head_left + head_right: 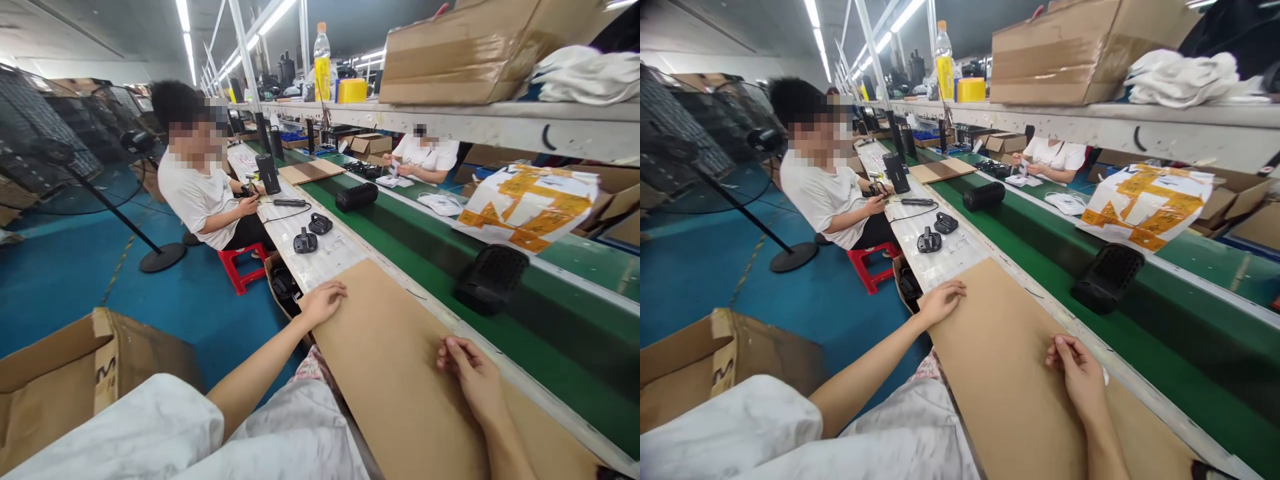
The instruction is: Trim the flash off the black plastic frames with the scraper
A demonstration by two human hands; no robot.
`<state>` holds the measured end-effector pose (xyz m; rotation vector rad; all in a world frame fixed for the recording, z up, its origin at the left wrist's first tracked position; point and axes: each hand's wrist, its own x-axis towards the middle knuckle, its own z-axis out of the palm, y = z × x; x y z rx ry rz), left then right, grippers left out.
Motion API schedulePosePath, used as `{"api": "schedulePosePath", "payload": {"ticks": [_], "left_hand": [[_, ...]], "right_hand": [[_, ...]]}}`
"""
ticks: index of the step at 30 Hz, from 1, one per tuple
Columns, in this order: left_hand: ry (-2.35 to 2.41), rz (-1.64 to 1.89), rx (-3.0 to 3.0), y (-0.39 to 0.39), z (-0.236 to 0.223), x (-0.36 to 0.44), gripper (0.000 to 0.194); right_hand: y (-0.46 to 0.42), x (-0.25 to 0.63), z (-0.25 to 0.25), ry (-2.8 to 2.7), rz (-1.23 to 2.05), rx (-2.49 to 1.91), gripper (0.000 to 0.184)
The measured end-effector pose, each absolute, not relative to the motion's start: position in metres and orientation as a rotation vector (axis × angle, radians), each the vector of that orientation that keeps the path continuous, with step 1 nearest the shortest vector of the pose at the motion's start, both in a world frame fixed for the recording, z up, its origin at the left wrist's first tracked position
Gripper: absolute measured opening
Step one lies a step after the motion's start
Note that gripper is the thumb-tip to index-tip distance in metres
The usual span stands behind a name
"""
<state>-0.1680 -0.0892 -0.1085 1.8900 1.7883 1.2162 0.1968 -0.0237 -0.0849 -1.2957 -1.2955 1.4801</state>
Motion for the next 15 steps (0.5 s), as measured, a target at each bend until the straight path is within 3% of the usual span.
{"api": "schedulePosePath", "payload": {"ticks": [9,12,15], "left_hand": [[1.669,1.117,1.937,-0.107,-0.096,-0.177,0.022],[1.697,1.161,1.831,-0.149,-0.096,-0.196,0.022],[2.095,1.149,1.57,-0.216,-0.105,-0.236,0.024]], "right_hand": [[-0.025,0.195,-0.076,-1.353,1.412,-1.344,0.083],[-0.022,0.2,-0.082,-1.391,1.38,-1.398,0.083],[-0.019,0.21,-0.097,-1.454,1.329,-1.46,0.073]]}}
